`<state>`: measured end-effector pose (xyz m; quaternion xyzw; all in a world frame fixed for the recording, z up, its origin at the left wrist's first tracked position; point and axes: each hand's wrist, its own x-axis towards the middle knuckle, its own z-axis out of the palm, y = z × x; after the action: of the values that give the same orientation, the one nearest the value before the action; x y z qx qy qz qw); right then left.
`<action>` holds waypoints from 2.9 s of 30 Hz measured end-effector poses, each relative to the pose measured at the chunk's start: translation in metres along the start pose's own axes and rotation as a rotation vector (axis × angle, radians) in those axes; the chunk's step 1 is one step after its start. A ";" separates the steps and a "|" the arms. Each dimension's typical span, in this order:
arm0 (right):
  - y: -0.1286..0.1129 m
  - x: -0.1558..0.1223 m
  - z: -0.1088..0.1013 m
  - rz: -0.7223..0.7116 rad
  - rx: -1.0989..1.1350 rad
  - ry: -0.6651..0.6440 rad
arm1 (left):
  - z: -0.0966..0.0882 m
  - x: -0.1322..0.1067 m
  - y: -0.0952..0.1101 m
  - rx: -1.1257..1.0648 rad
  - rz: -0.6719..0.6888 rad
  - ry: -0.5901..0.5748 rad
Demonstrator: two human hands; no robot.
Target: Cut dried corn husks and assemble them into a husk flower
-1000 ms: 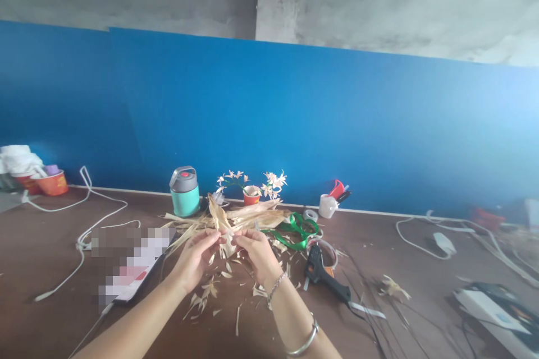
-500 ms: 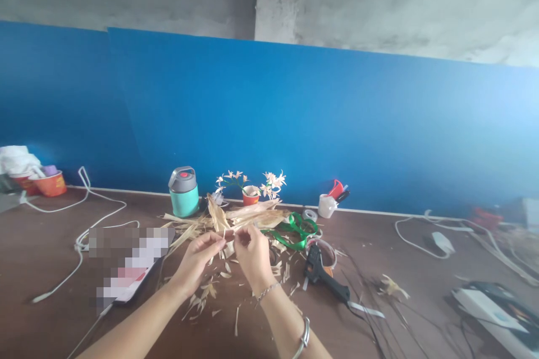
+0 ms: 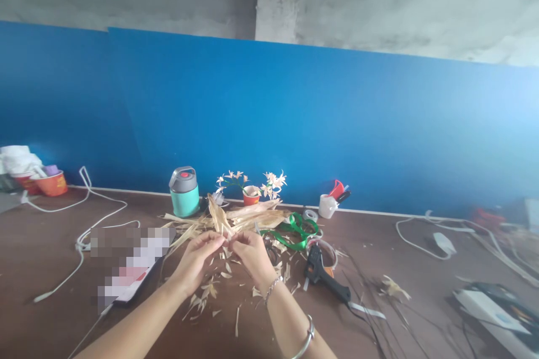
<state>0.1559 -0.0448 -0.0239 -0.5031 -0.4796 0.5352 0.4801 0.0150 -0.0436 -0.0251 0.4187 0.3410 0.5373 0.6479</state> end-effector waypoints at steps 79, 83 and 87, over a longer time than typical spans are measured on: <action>-0.020 -0.003 -0.021 -0.674 -0.908 0.078 | -0.002 0.005 -0.003 0.508 -0.111 -0.056; -0.025 -0.006 -0.019 -0.695 -0.942 0.084 | 0.000 0.003 -0.001 0.473 -0.116 -0.060; -0.028 -0.008 -0.018 -0.709 -0.958 0.080 | 0.002 0.002 0.000 0.415 -0.113 -0.061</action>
<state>0.1751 -0.0505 0.0039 -0.4926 -0.7878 0.0469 0.3667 0.0173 -0.0425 -0.0239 0.5396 0.4473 0.4055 0.5869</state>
